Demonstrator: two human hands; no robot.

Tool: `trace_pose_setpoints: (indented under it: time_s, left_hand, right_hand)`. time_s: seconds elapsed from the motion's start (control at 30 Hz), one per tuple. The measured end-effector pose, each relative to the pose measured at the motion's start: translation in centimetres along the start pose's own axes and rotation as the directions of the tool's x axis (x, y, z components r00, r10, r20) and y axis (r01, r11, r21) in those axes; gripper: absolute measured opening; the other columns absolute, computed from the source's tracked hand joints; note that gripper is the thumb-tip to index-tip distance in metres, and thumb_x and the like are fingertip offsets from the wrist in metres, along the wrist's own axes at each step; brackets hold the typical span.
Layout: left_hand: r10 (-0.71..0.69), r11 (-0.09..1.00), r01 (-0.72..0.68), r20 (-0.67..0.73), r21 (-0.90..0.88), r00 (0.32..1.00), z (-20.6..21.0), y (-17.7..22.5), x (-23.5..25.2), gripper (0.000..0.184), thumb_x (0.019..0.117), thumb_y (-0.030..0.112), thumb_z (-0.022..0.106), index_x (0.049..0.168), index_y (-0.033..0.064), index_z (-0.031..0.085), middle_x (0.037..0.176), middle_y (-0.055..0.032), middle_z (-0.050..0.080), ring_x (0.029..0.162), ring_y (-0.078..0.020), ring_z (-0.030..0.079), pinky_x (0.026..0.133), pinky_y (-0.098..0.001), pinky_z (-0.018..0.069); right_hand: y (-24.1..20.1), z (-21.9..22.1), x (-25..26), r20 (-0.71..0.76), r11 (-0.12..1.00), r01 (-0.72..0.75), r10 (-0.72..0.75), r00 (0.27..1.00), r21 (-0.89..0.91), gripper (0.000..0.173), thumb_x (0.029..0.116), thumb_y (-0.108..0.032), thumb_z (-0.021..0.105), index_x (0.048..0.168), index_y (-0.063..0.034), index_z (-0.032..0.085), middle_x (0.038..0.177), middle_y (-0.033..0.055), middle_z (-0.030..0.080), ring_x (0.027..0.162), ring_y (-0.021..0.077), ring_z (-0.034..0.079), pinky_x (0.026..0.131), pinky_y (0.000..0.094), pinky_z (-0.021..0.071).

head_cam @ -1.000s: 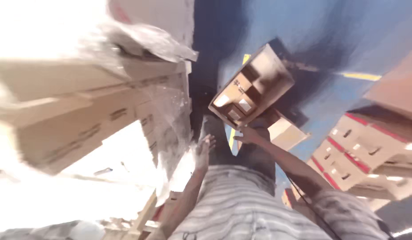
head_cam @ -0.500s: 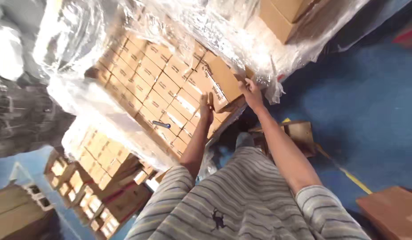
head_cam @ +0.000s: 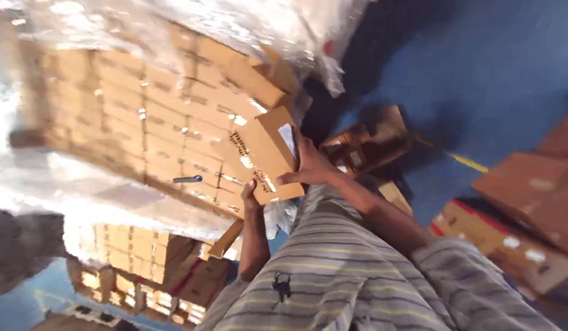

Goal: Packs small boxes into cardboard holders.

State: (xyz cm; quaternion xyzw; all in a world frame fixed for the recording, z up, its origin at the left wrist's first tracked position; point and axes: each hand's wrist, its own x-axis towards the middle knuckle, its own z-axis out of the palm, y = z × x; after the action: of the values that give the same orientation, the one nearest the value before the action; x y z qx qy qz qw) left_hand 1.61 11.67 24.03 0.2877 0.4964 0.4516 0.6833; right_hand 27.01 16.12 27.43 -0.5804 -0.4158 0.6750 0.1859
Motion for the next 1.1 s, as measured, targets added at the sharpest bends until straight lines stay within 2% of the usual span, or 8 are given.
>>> trace_pose_setpoints:
  time_s: [0.13, 0.2, 0.4, 0.53, 0.7, 0.83, 0.93, 1.1]
  left_hand:
    - [-0.370, 0.830, 0.372, -0.089, 0.415, 0.925, 5.8, -3.4, -0.2, 0.081, 0.0809, 0.045, 0.078, 0.137, -0.0006, 0.043, 0.104, -0.0032, 0.073, 0.092, -0.0118, 0.073, 0.085, -0.0339, 0.0637]
    - [-0.490, 0.663, 0.447, -0.103, 0.601, 0.866, 9.8, -7.7, 1.9, 0.067, 0.0965, 0.038, 0.065, 0.144, -0.0026, 0.042, 0.112, -0.0093, 0.072, 0.096, -0.0152, 0.073, 0.085, -0.0356, 0.0637]
    - [-0.558, 0.003, -0.177, 0.148, 0.984, 0.816, 21.6, -30.9, 10.3, 0.061, 0.1080, 0.045, 0.042, 0.163, 0.0203, 0.030, 0.161, -0.0173, 0.041, 0.144, -0.0376, 0.045, 0.115, -0.0618, 0.0384]
    - [-0.538, 0.225, -0.478, 0.517, 0.849, 0.665, 25.0, -49.8, 18.3, 0.063, 0.1101, 0.049, 0.026, 0.164, 0.0173, 0.027, 0.171, -0.0150, 0.019, 0.157, -0.0341, 0.018, 0.124, -0.0648, 0.0140]
    - [-0.562, 0.487, -0.360, 0.601, 0.796, 0.569, 26.4, -65.6, 27.5, 0.057, 0.1130, 0.031, 0.022, 0.156, -0.0045, 0.036, 0.163, -0.0227, 0.034, 0.155, -0.0299, 0.028, 0.128, -0.0431, 0.0200]
    - [-0.657, 0.492, -0.069, 0.422, 0.868, 0.625, 25.0, -67.7, 31.7, 0.054, 0.1131, 0.027, 0.022, 0.153, -0.0056, 0.037, 0.155, -0.0218, 0.044, 0.145, -0.0179, 0.043, 0.122, -0.0334, 0.0333]
    - [-0.647, 0.495, -0.083, 0.431, 0.865, 0.629, 23.3, -64.7, 30.8, 0.056, 0.1122, 0.032, 0.024, 0.155, -0.0018, 0.037, 0.156, -0.0168, 0.046, 0.143, -0.0141, 0.045, 0.120, -0.0317, 0.0365]
    - [-0.711, 0.346, -0.024, 0.279, 0.938, 0.645, 15.8, -57.2, 24.7, 0.053, 0.1105, 0.038, 0.036, 0.152, 0.0070, 0.046, 0.156, -0.0089, 0.048, 0.140, -0.0178, 0.050, 0.116, -0.0400, 0.0425]
  right_hand:
    - [11.8, -2.3, -4.6, -0.146, 0.870, 0.009, 0.073, 0.987, 0.494, 0.132, 0.0672, -0.027, 0.095, 0.167, -0.0166, 0.008, 0.151, 0.0215, 0.049, 0.132, 0.0285, 0.057, 0.109, 0.0469, 0.0522]
    - [17.9, -3.2, -5.7, -0.261, 0.722, 0.056, 0.175, 0.949, 0.690, 0.118, 0.0723, -0.014, 0.090, 0.163, -0.0099, 0.016, 0.141, 0.0193, 0.057, 0.123, 0.0222, 0.063, 0.104, 0.0403, 0.0553]
    - [37.2, -8.0, -2.1, -0.576, 0.658, -0.016, 0.670, 0.469, 0.753, 0.127, 0.0692, -0.029, 0.093, 0.165, -0.0083, 0.012, 0.155, 0.0279, 0.042, 0.138, 0.0357, 0.050, 0.111, 0.0517, 0.0469]
    - [47.7, -13.0, 6.1, -0.785, 0.786, -0.074, 0.618, 0.045, 0.614, 0.137, 0.0699, -0.038, 0.093, 0.165, -0.0059, -0.001, 0.162, 0.0298, 0.028, 0.147, 0.0391, 0.038, 0.116, 0.0519, 0.0408]
    - [57.6, -17.4, 20.0, -0.740, 0.718, -0.200, 0.605, -0.294, 0.667, 0.133, 0.0692, -0.044, 0.094, 0.163, 0.0000, 0.010, 0.152, 0.0350, 0.038, 0.133, 0.0457, 0.049, 0.104, 0.0489, 0.0512]
    - [62.3, -20.2, 28.0, -0.550, 0.422, -0.473, 0.818, -0.171, 0.773, 0.112, 0.0628, -0.084, 0.074, 0.150, -0.0187, 0.053, 0.154, 0.0310, 0.038, 0.133, 0.0444, 0.048, 0.100, 0.0526, 0.0484]
    - [65.5, -21.9, 32.4, -0.495, 0.387, -0.470, 0.859, -0.129, 0.793, 0.116, 0.0577, -0.080, 0.079, 0.153, -0.0213, 0.048, 0.154, 0.0298, 0.039, 0.134, 0.0458, 0.047, 0.100, 0.0564, 0.0470]
    - [68.5, -19.2, 33.2, -0.612, 0.567, -0.605, 0.775, 0.160, 0.559, 0.093, 0.0872, -0.064, 0.067, 0.159, -0.0118, 0.038, 0.160, 0.0351, 0.027, 0.144, 0.0489, 0.038, 0.107, 0.0517, 0.0475]
